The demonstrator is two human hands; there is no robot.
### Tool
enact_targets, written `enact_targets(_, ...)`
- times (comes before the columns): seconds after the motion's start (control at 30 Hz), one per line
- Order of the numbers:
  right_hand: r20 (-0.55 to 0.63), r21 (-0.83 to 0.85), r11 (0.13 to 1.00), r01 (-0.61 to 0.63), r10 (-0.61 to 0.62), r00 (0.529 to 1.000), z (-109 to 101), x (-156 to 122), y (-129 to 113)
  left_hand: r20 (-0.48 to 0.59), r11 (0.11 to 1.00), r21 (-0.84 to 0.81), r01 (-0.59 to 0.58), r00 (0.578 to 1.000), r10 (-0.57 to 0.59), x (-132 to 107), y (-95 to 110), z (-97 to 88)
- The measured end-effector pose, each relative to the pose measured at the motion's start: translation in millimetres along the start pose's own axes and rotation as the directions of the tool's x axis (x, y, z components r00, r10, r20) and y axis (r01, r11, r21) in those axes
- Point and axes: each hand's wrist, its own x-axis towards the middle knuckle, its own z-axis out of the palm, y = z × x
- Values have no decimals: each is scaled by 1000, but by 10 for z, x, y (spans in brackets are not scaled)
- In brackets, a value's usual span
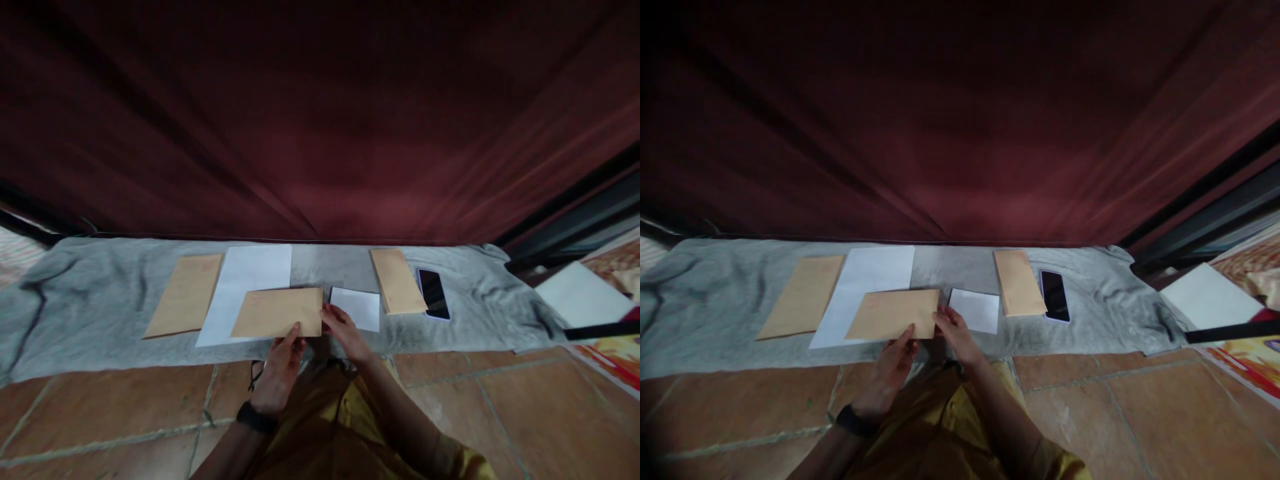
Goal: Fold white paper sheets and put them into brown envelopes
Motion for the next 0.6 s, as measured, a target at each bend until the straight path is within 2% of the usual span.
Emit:
enact_targets(0.07,37,36,998,-51,49,998,66,38,16,1,999,-30,21,1000,-21,-12,5,-17)
enact_targets(0.27,-22,164,963,-213,219,975,7,27,46,55,995,-63,73,996,-70,0,-23,-94)
enact_targets(0.47,107,94,972,-217,207,972,-76,44,-54,175,994,-25,110,979,-104,-38,-80,-146)
enact_targets(0.6,159,-12,995,-96,97,982,-128,95,-27,225,985,51,163,959,-171,-109,-97,-184)
